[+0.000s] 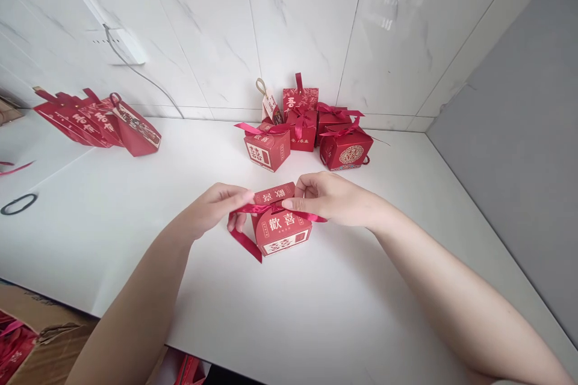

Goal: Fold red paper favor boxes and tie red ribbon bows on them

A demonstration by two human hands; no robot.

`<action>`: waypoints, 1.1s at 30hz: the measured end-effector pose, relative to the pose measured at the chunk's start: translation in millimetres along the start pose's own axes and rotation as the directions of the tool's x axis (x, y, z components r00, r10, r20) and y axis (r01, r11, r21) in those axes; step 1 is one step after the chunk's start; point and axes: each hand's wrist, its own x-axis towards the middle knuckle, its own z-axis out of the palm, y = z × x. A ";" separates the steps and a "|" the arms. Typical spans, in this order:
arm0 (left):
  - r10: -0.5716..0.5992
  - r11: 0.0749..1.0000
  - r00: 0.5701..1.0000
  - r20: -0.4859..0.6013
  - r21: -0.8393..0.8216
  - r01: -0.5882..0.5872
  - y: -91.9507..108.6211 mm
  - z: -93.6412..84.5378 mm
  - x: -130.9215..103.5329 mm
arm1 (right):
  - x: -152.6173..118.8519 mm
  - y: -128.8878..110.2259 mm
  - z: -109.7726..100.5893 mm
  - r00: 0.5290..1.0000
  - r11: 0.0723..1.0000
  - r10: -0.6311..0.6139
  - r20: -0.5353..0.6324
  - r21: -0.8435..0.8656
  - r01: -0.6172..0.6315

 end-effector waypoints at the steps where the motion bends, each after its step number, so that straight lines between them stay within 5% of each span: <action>1: -0.010 1.000 1.000 -0.026 0.024 0.011 -0.1 2.5 0.7 | -0.3 -0.5 -0.8 1.000 1.000 0.013 0.020 -0.003 -0.013; 5: -0.025 0.999 0.998 -0.049 0.038 0.027 -0.5 8.1 2.5 | 0.1 -1.2 -1.2 0.993 0.998 -0.061 0.098 0.028 0.058; 12: 0.016 1.000 0.999 -0.034 -0.006 -0.016 -2.9 8.6 4.8 | 6.0 3.2 3.8 0.984 0.983 -0.177 -0.033 0.047 0.179; 25: 0.057 0.996 0.996 -0.070 0.074 -0.052 -10.0 4.1 10.2 | 20.0 16.2 -0.8 0.998 0.990 -0.016 -0.066 0.140 0.025; 33: 0.039 0.982 0.996 -0.078 0.187 -0.023 -11.6 -1.1 10.8 | 23.7 22.8 -4.1 0.996 0.999 0.043 -0.077 0.035 -0.040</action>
